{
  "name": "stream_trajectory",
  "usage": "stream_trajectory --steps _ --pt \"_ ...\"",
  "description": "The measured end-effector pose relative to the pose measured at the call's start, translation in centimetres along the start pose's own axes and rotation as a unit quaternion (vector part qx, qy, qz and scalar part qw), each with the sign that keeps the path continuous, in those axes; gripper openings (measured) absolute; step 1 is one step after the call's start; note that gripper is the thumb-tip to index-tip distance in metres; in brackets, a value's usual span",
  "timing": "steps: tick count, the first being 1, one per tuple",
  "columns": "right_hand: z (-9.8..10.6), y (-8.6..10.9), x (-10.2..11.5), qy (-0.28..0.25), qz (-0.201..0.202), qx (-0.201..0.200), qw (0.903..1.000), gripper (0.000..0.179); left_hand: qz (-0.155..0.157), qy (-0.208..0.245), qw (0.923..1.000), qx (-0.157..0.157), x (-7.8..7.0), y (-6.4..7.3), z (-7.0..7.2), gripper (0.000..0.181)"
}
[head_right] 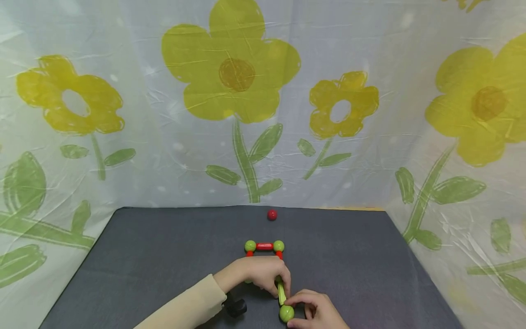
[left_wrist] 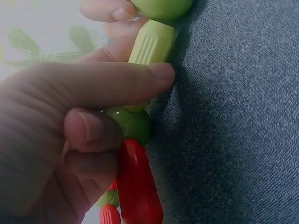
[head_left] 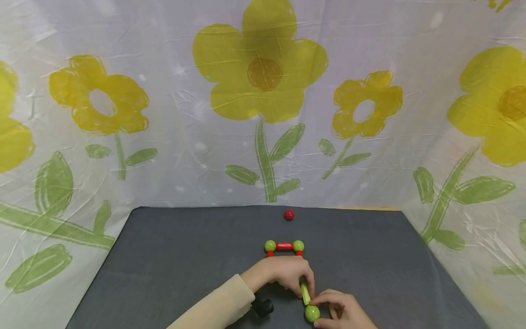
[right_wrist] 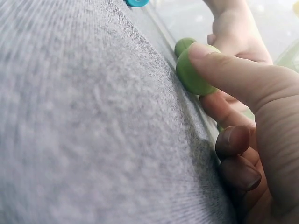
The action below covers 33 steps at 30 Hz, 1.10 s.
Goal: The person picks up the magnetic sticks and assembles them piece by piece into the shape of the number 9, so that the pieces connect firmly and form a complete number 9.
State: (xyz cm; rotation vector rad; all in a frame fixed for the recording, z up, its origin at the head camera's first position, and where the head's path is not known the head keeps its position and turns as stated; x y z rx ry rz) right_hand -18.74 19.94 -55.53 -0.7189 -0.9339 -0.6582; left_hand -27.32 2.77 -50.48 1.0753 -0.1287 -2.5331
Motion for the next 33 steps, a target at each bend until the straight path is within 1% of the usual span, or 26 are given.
stream_trajectory --steps 4,8,10,11,13,14,15,16,17,19,20,21,22,23,24,27,29,33 --pt "-0.1 -0.1 0.1 0.013 0.009 -0.005 0.9999 0.035 -0.001 0.02 0.9998 -0.003 0.3 0.1 0.1 0.024" --pt "-0.2 -0.1 0.0 0.016 0.012 -0.009 0.9998 0.036 -0.006 0.021 0.9997 -0.01 0.3 0.5 0.3 0.027" --pt "-0.3 -0.1 -0.1 0.018 0.018 -0.011 0.9996 0.036 -0.019 0.012 0.9994 -0.027 0.2 1.1 0.7 0.03" --pt "-0.4 -0.1 -0.1 0.018 0.021 -0.011 0.9996 0.036 -0.023 0.013 0.9988 -0.042 0.1 1.6 1.0 0.031" --pt "-0.4 -0.2 -0.1 0.022 0.023 -0.012 0.9994 0.035 -0.031 0.024 0.9955 -0.086 0.1 3.0 1.9 0.036" --pt "-0.4 -0.2 -0.1 0.022 0.015 -0.01 0.9996 0.035 -0.031 0.034 0.9924 -0.114 0.2 3.8 2.4 0.038" --pt "-0.4 -0.2 -0.1 0.023 0.007 -0.008 0.9997 0.035 -0.028 0.04 0.9877 -0.149 0.5 4.6 2.8 0.042" --pt "-0.4 -0.2 -0.1 0.022 -0.005 -0.005 0.9997 0.035 -0.017 0.051 0.9815 -0.184 1.0 5.6 3.2 0.046" --pt "-0.3 -0.1 -0.2 0.022 -0.016 -0.002 0.9996 0.035 -0.002 0.061 0.9741 -0.217 1.6 6.6 3.5 0.051" --pt "-0.2 0.0 -0.2 0.018 -0.032 0.006 0.9993 0.036 0.035 0.077 0.9562 -0.28 3.1 8.6 3.6 0.064" --pt "-0.1 0.1 -0.3 0.014 -0.04 0.01 0.9991 0.037 0.054 0.085 0.9473 -0.304 3.9 9.5 3.5 0.072" --pt "0.0 0.1 -0.3 0.01 -0.044 0.015 0.9989 0.037 0.075 0.092 0.9397 -0.321 4.8 10.2 3.1 0.08" --pt "0.0 0.2 -0.3 0.005 -0.049 0.019 0.9986 0.037 0.094 0.1 0.9344 -0.329 5.6 10.8 2.6 0.088" --pt "0.1 0.3 -0.3 0.002 -0.051 0.021 0.9985 0.038 0.108 0.106 0.932 -0.329 6.4 11.2 2.0 0.096" --pt "0.1 0.3 -0.2 -0.001 -0.056 0.022 0.9982 0.038 0.12 0.109 0.9315 -0.325 7.2 11.4 1.3 0.102" --pt "0.1 0.3 -0.2 -0.001 -0.07 0.022 0.9973 0.037 0.146 0.104 0.9374 -0.298 8.9 11.4 -0.5 0.118" --pt "0.1 0.2 -0.1 0.005 -0.068 0.018 0.9975 0.036 0.153 0.098 0.94 -0.289 9.5 11.4 -1.3 0.122" --pt "0.0 0.2 -0.1 0.018 -0.059 0.01 0.998 0.035 0.151 0.097 0.9364 -0.301 9.7 11.1 -1.7 0.121"
Point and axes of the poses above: each hand's wrist, its own y-axis away from the middle knuckle, its own z-axis out of the back of the hand, x = y × z, the point moved 4 cm from there along -y, towards the middle knuckle, and after that the axes turned 3 degrees about y, right-handed, at the moved point
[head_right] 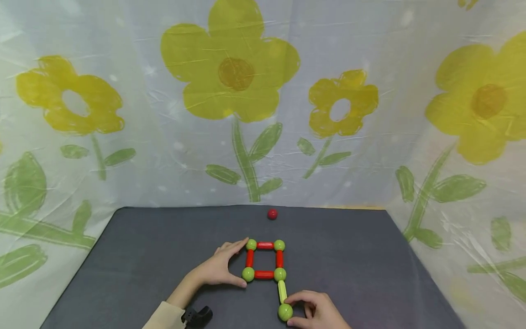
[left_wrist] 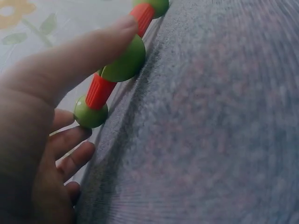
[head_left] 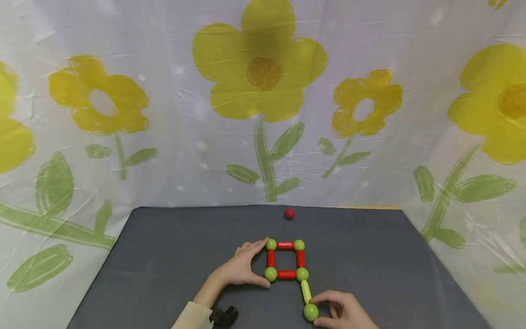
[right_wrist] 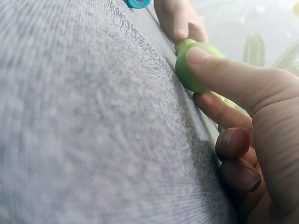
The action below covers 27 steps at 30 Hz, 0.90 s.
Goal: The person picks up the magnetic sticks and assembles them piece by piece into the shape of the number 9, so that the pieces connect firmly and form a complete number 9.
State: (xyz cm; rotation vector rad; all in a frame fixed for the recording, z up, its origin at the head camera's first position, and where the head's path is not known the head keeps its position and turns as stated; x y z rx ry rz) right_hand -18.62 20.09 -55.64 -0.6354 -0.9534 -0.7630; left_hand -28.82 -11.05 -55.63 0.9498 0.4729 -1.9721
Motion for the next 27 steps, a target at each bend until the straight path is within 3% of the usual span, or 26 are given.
stream_trajectory --steps 10,19,27 --pt "-0.34 -0.28 0.09 0.021 0.018 -0.012 0.9996 0.034 -0.003 -0.022 0.9995 -0.023 -0.11 0.25 -0.28 0.118" --pt "-0.44 -0.41 0.23 0.021 -0.018 -0.006 0.9996 0.033 0.002 -0.026 0.9993 -0.027 0.21 0.07 -0.44 0.119" --pt "0.51 -0.25 -0.06 -0.007 -0.063 -0.021 0.9977 0.044 0.002 -0.026 0.9993 -0.029 0.28 0.03 -0.49 0.12"
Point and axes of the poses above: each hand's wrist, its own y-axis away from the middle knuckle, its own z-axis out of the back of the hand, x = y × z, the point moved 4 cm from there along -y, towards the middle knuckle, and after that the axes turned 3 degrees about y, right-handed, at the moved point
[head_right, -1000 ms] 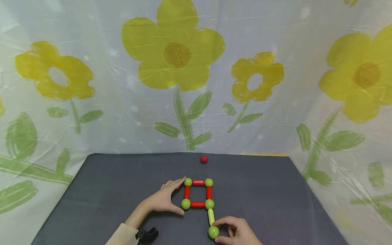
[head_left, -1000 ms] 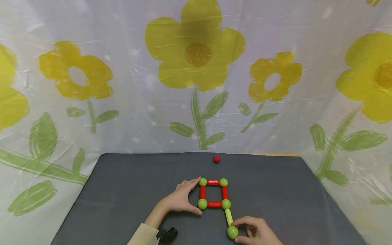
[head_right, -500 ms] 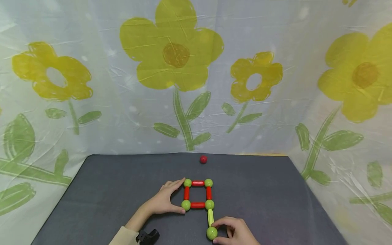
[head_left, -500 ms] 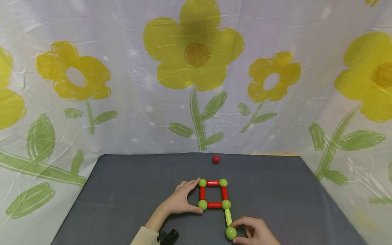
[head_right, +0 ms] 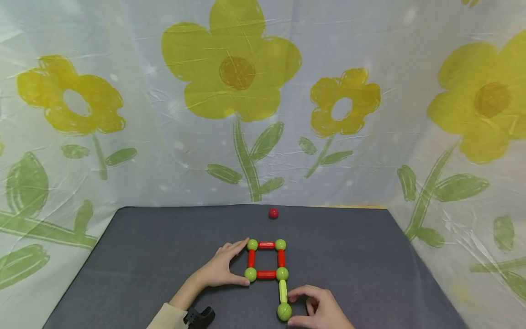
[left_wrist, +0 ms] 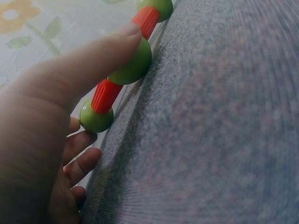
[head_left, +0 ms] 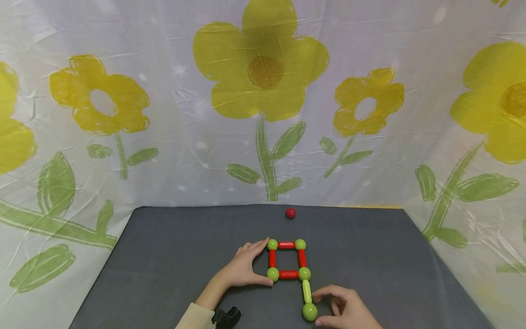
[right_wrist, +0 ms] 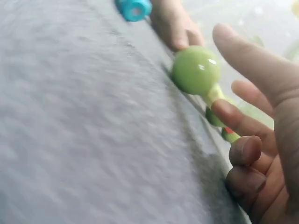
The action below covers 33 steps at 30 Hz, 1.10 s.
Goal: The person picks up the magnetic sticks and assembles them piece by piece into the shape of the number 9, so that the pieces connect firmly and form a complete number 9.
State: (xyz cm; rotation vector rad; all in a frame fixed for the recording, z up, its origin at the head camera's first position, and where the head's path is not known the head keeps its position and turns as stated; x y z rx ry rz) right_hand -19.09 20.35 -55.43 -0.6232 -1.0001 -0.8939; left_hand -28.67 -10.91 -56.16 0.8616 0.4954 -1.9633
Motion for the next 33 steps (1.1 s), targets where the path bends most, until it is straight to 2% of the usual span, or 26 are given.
stream_trajectory --steps 3,7,10,15,22,27,33 --pt "0.7 -0.5 0.3 0.007 -0.006 -0.011 0.9999 0.045 -0.001 -0.004 1.0 0.001 0.0 0.1 0.2 0.119" --pt "1.6 -1.7 0.9 0.044 0.021 -0.037 0.9982 0.046 -0.001 -0.005 1.0 0.001 -0.2 0.1 0.3 0.118" --pt "2.3 -3.3 1.2 0.08 0.041 -0.066 0.9938 0.056 -0.002 -0.009 1.0 0.0 -0.2 0.1 0.3 0.117" --pt "3.3 -6.4 0.7 0.115 0.044 -0.101 0.9872 0.078 -0.002 -0.013 0.9999 0.002 -0.1 0.1 0.2 0.116" --pt "2.9 -8.9 -0.7 0.125 0.063 -0.103 0.9849 0.085 -0.001 -0.018 0.9998 0.007 -0.1 0.3 -0.1 0.111" --pt "2.4 -9.3 -1.1 0.146 0.077 -0.089 0.9823 0.087 -0.007 -0.022 0.9997 0.006 -0.1 0.4 -0.2 0.11" --pt "2.3 -9.5 -1.1 0.177 0.088 -0.068 0.9779 0.093 -0.008 -0.017 0.9998 -0.001 -0.2 0.3 0.3 0.11"
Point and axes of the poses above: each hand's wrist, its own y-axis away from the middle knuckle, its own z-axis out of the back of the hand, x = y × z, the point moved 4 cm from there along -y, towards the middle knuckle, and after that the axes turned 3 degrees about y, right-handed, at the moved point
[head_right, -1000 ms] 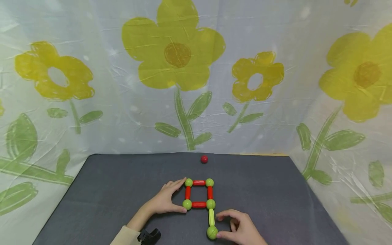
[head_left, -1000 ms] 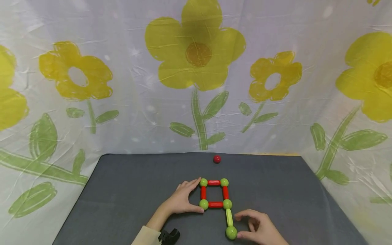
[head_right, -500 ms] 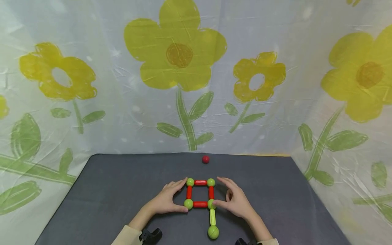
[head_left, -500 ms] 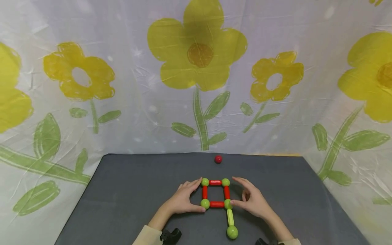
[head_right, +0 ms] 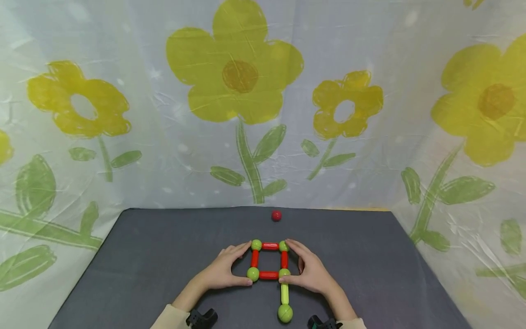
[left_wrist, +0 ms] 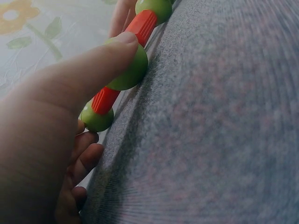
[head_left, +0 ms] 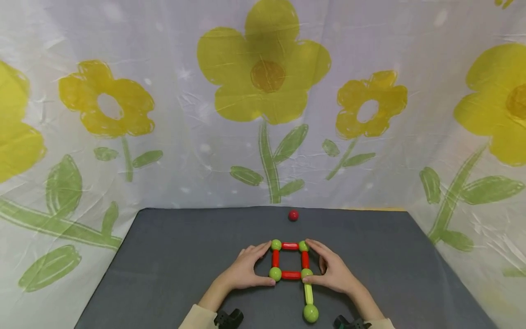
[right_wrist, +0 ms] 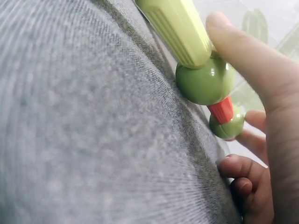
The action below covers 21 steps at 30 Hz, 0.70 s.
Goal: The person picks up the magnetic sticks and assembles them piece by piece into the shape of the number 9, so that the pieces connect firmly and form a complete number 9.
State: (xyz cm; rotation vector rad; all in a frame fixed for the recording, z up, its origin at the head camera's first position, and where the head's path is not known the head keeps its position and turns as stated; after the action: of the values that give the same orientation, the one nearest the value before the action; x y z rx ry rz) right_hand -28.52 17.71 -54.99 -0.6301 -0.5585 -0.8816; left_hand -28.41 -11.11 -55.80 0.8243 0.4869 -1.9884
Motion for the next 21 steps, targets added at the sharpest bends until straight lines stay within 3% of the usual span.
stream_trajectory --steps 15,21 --pt "0.11 0.08 0.01 0.012 -0.009 0.007 0.9999 0.091 0.003 -0.006 1.0 -0.006 0.04 -0.12 -0.06 0.111" --pt "-0.08 0.12 0.04 0.011 -0.017 0.008 0.9998 0.092 0.014 0.018 0.9997 -0.009 -0.11 0.22 0.2 0.11"
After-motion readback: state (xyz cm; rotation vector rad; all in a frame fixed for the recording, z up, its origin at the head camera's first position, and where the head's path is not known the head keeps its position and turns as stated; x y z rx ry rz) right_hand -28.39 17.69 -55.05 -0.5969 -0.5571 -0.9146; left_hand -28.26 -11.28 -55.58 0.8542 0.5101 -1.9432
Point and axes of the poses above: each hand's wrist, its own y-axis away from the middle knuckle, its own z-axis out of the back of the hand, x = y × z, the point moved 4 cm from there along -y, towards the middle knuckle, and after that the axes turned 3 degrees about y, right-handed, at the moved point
